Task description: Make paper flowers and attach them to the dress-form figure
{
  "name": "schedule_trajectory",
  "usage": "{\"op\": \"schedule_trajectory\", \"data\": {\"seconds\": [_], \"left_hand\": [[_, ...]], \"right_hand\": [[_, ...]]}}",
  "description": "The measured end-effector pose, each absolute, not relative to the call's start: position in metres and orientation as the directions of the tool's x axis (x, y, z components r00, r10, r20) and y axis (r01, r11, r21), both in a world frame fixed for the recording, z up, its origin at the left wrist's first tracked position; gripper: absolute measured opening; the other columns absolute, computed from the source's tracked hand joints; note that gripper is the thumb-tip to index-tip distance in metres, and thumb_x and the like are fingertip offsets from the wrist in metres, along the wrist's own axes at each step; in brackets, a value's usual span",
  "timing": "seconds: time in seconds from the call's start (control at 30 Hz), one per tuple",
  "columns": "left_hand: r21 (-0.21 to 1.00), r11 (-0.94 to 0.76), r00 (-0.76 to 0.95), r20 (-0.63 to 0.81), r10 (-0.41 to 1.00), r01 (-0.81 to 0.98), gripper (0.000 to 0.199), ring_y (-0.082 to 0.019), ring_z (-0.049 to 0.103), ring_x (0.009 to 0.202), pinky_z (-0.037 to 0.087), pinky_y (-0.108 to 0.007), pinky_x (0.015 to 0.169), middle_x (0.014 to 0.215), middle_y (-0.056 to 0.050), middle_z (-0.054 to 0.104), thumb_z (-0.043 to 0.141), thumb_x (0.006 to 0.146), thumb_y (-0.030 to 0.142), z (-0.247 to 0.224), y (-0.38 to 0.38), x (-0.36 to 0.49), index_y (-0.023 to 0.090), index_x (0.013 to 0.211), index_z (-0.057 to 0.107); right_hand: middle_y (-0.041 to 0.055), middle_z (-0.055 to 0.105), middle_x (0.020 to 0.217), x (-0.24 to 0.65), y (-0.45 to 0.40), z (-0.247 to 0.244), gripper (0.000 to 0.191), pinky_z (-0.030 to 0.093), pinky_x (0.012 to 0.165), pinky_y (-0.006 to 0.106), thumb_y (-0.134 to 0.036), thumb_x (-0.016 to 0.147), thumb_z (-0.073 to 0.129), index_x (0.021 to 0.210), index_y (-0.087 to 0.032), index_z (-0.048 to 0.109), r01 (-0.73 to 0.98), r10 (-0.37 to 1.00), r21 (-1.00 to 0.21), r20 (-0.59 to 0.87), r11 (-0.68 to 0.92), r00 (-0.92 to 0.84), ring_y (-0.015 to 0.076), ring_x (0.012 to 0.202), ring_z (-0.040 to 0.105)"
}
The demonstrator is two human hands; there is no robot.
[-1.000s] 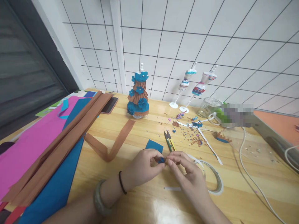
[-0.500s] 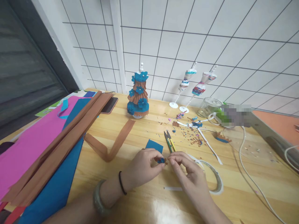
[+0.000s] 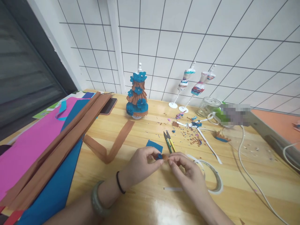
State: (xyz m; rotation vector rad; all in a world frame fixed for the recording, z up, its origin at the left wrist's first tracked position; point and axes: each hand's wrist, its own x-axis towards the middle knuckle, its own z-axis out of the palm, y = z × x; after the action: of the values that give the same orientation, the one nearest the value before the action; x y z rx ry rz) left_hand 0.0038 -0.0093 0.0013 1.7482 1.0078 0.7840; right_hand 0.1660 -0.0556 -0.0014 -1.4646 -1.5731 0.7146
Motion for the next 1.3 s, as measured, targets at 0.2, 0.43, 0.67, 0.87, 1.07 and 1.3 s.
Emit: {"op": "schedule_trajectory", "data": {"seconds": [0.2, 0.43, 0.67, 0.87, 1.07, 1.3], "left_hand": [[0.996, 0.035, 0.517, -0.074, 0.853, 0.084, 0.016, -0.013, 0.051, 0.069, 0.039, -0.023, 0.063, 0.074, -0.002, 0.059, 0.059, 0.073, 0.028, 0.000, -0.005, 0.003, 0.013, 0.077, 0.057], [0.988, 0.055, 0.556, -0.127, 0.821, 0.145, 0.016, -0.009, 0.045, 0.060, 0.034, -0.021, 0.055, 0.064, 0.002, 0.052, 0.059, 0.072, 0.028, -0.002, -0.007, 0.003, 0.012, 0.075, 0.057], [0.988, 0.077, 0.583, -0.140, 0.800, 0.132, 0.015, -0.008, 0.041, 0.057, 0.032, -0.020, 0.054, 0.062, 0.004, 0.048, 0.060, 0.072, 0.027, 0.000, -0.008, 0.003, 0.012, 0.075, 0.057], [0.987, 0.158, 0.609, -0.140, 0.780, 0.024, 0.017, -0.008, 0.042, 0.060, 0.032, -0.021, 0.057, 0.063, 0.004, 0.049, 0.062, 0.071, 0.027, -0.001, -0.004, 0.001, 0.012, 0.074, 0.055], [0.986, 0.162, 0.617, -0.152, 0.772, 0.040, 0.015, -0.007, 0.041, 0.056, 0.031, -0.020, 0.055, 0.060, 0.005, 0.048, 0.062, 0.071, 0.027, -0.003, -0.004, 0.000, 0.013, 0.074, 0.055], [0.989, 0.102, 0.657, -0.145, 0.740, 0.103, 0.014, -0.007, 0.043, 0.056, 0.032, -0.020, 0.054, 0.060, 0.004, 0.051, 0.060, 0.072, 0.026, -0.009, -0.009, 0.002, 0.013, 0.076, 0.059]], "right_hand": [[0.0048, 0.062, 0.074, 0.166, -0.053, -0.005, 0.025, 0.044, 0.064, 0.028, -0.038, 0.079, 0.053, 0.066, -0.018, 0.059, 0.355, 0.998, -0.934, 0.065, 0.051, 0.027, 0.0184, 0.071, 0.056], [0.0065, 0.062, 0.086, 0.166, -0.054, -0.002, 0.028, 0.044, 0.071, 0.031, -0.043, 0.077, 0.057, 0.089, -0.019, 0.062, 0.245, 0.994, -0.969, -0.019, -0.044, 0.104, 0.0203, 0.079, 0.056], [0.0040, 0.058, 0.078, 0.167, -0.056, -0.007, 0.019, 0.043, 0.067, 0.028, -0.037, 0.080, 0.055, 0.075, -0.020, 0.060, 0.273, 0.999, -0.961, 0.042, 0.042, -0.007, 0.0183, 0.075, 0.053], [0.0028, 0.058, 0.076, 0.166, -0.055, -0.006, 0.016, 0.042, 0.066, 0.027, -0.035, 0.080, 0.054, 0.074, -0.020, 0.057, 0.284, 1.000, -0.959, 0.021, 0.025, -0.017, 0.0173, 0.072, 0.052], [0.0031, 0.059, 0.079, 0.168, -0.055, -0.003, 0.016, 0.043, 0.067, 0.028, -0.036, 0.077, 0.057, 0.079, -0.020, 0.060, 0.227, 1.000, -0.974, 0.007, 0.004, 0.013, 0.0185, 0.075, 0.054], [0.0043, 0.059, 0.082, 0.168, -0.057, -0.002, 0.018, 0.043, 0.070, 0.031, -0.036, 0.079, 0.055, 0.088, -0.021, 0.060, 0.257, 0.999, -0.966, 0.026, 0.030, -0.021, 0.0191, 0.076, 0.056]]}}
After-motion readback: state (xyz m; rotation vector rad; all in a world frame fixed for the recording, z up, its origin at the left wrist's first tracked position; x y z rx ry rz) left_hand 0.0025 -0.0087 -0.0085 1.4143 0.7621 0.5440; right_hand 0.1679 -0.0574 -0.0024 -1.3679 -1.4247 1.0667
